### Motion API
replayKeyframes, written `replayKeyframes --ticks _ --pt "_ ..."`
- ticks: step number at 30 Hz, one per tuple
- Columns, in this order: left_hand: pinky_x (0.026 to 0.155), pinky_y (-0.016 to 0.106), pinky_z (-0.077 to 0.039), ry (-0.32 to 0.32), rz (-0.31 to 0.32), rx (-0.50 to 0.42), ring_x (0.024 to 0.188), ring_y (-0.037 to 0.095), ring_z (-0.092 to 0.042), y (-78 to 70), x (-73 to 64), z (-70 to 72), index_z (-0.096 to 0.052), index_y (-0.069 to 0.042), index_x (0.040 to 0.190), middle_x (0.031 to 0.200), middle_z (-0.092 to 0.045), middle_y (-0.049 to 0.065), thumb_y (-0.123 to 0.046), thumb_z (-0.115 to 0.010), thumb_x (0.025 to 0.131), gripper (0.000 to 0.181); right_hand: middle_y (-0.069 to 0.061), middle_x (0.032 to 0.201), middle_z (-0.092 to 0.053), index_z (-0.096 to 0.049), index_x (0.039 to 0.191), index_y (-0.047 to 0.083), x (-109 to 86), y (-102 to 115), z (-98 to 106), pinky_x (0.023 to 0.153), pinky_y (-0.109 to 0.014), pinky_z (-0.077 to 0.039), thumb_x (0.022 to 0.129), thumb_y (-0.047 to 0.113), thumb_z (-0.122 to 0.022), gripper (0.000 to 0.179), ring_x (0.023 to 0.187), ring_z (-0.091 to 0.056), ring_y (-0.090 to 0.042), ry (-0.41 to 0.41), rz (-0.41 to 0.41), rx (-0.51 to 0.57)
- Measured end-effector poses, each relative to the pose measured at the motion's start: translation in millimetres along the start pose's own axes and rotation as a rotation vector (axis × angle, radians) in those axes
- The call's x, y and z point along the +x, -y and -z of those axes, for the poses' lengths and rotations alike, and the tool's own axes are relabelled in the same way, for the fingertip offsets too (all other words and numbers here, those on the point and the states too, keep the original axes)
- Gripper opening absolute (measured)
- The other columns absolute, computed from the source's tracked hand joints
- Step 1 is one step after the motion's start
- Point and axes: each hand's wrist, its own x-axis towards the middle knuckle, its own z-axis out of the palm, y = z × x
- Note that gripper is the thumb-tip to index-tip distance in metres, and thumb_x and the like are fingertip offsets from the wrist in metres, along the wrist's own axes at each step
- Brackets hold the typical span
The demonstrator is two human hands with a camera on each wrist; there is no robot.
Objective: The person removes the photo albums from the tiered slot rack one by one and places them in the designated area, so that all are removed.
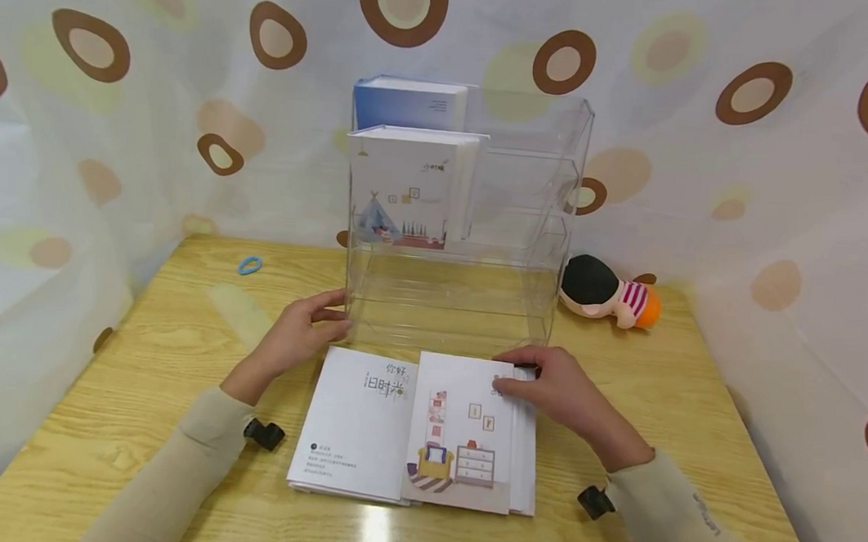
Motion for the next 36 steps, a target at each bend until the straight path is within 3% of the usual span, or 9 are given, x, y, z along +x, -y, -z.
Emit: replayKeyframes --ticks 4,14,30,36 --pt "0.105 0.045 -0.067 0.0 -0.001 0.002 0.145 0.04 -0.066 0.8 0.1 -0.7 -0.046 -0.008 0.171 0.17 -0.055 0.019 -0.017 -0.07 0.113 0.064 -0.015 0.137 -0.077 -0.082 0.135 0.009 1.8 -7 -6 0.088 -0.02 -0.051 0.099 0.03 -0.088 0.042 0.111 -0.062 -0.022 0.016 0.003 0.022" --pt "0.106 0.047 -0.067 0.001 0.008 -0.006 0.145 0.039 -0.066 -1.4 -1.2 -1.6 -0.047 -0.009 0.171 0.169 -0.056 0.018 -0.017 -0.07 0.113 0.063 -0.016 0.141 -0.075 -0.082 0.135 0.01 5.8 -19 -17 0.096 -0.024 -0.053 0.1 0.032 -0.086 0.041 0.116 -0.062 -0.024 0.045 -0.026 0.035" --pt "0.106 0.047 -0.067 -0.004 0.0 -0.016 0.144 0.039 -0.067 1.1 0.9 -0.8 -0.047 -0.009 0.171 0.167 -0.057 0.018 -0.017 -0.071 0.112 0.064 -0.018 0.145 -0.074 -0.08 0.137 0.011 8.6 -26 -30 0.115 -0.058 -0.057 0.1 0.037 -0.086 0.046 0.13 -0.068 -0.034 0.028 -0.032 -0.025" --pt "0.106 0.047 -0.067 -0.01 -0.013 -0.005 0.144 0.041 -0.067 2.9 1.9 -0.9 -0.048 -0.008 0.17 0.168 -0.057 0.021 -0.017 -0.071 0.112 0.063 -0.018 0.143 -0.075 -0.08 0.137 0.009 6.6 -21 -33 0.114 -0.061 -0.057 0.1 0.036 -0.086 0.046 0.128 -0.069 -0.034 0.019 -0.04 -0.046"
